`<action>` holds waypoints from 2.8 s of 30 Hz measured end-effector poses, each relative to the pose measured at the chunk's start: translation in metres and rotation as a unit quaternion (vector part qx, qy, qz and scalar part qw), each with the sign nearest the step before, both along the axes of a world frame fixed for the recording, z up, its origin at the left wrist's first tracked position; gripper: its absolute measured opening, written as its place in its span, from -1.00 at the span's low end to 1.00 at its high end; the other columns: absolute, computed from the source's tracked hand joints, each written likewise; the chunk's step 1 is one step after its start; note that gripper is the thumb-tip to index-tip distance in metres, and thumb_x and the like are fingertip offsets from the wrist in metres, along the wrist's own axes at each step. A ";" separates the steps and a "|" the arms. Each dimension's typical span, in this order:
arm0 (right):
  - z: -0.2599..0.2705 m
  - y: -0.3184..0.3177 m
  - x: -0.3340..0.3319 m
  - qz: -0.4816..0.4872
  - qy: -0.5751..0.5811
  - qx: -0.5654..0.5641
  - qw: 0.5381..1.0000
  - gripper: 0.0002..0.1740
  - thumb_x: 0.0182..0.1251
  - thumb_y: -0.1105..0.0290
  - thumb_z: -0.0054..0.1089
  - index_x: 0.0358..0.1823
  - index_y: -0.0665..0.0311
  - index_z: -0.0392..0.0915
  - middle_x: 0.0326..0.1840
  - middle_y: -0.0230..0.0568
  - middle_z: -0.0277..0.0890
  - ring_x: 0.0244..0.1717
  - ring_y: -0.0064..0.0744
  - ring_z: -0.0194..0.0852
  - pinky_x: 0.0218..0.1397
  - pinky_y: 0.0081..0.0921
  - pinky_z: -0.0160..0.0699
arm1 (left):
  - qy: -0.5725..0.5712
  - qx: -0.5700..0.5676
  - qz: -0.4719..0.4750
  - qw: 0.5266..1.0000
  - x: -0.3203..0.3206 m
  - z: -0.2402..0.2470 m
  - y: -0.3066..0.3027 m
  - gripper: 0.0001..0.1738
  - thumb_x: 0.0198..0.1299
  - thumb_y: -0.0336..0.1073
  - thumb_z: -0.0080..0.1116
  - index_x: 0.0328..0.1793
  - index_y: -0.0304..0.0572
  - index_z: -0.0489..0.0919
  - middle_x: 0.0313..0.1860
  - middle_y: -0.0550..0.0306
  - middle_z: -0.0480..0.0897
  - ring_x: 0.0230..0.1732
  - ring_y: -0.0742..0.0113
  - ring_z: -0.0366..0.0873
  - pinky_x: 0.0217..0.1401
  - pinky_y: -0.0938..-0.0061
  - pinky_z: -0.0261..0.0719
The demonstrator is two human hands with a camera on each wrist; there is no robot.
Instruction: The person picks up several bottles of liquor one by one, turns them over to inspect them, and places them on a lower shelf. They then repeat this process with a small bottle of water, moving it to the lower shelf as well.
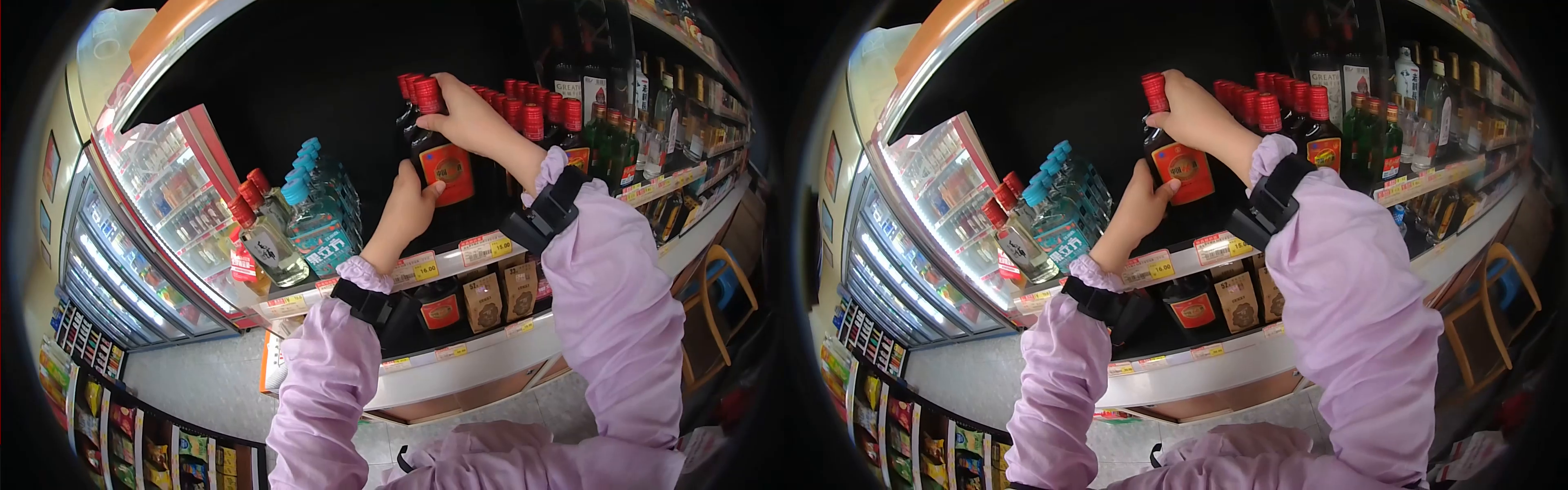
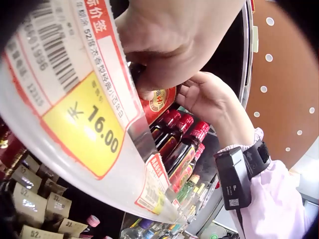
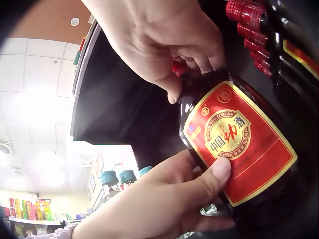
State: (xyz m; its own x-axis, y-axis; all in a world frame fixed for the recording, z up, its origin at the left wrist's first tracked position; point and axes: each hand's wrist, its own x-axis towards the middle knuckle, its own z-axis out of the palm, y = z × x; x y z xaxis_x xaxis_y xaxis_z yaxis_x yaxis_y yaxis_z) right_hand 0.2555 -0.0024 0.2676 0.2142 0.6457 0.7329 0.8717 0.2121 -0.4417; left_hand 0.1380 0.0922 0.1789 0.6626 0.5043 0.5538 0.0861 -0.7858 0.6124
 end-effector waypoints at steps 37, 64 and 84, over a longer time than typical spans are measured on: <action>-0.004 0.022 0.015 -0.002 0.004 0.005 1.000 -0.36 0.10 0.39 0.26 0.17 0.46 0.18 -0.02 0.01 0.42 0.02 -0.26 0.45 0.08 -0.44 0.42 | 0.005 -0.066 0.012 0.998 0.005 0.008 -0.003 -0.55 0.11 -0.32 0.17 -0.03 -0.51 0.25 -0.10 -0.43 0.46 -0.05 -0.20 0.50 -0.04 0.26 0.48; 0.009 -0.001 -0.003 -0.102 -0.038 -0.008 0.994 -0.11 0.02 0.19 0.32 0.22 0.65 0.06 0.14 0.36 0.25 0.23 0.06 0.25 0.25 -0.34 0.29 | -0.054 0.066 0.086 0.993 -0.009 0.002 -0.010 -0.30 0.12 -0.24 0.22 0.27 -0.41 0.15 -0.04 -0.15 0.47 -0.07 0.21 0.49 -0.06 0.46 0.50; -0.185 -0.064 -0.134 0.237 0.093 -0.085 0.963 -0.79 0.17 0.60 0.00 -0.14 0.30 0.41 -0.19 -0.15 0.44 -0.19 -0.13 0.46 -0.18 -0.37 0.44 | 0.056 -0.125 -0.087 0.987 -0.196 -0.119 -0.053 -0.85 0.14 -0.44 0.11 -0.17 -0.31 0.56 -0.28 0.03 0.58 -0.31 0.28 0.56 -0.32 0.51 0.50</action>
State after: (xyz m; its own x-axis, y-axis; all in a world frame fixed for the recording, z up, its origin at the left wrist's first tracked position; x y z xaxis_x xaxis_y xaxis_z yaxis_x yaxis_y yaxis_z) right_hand 0.1214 -0.0663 0.0823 -0.0169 0.8100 0.5861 0.5973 0.4783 -0.6438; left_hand -0.0577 0.0393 0.0602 0.8012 0.4884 0.3458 0.0403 -0.6206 0.7831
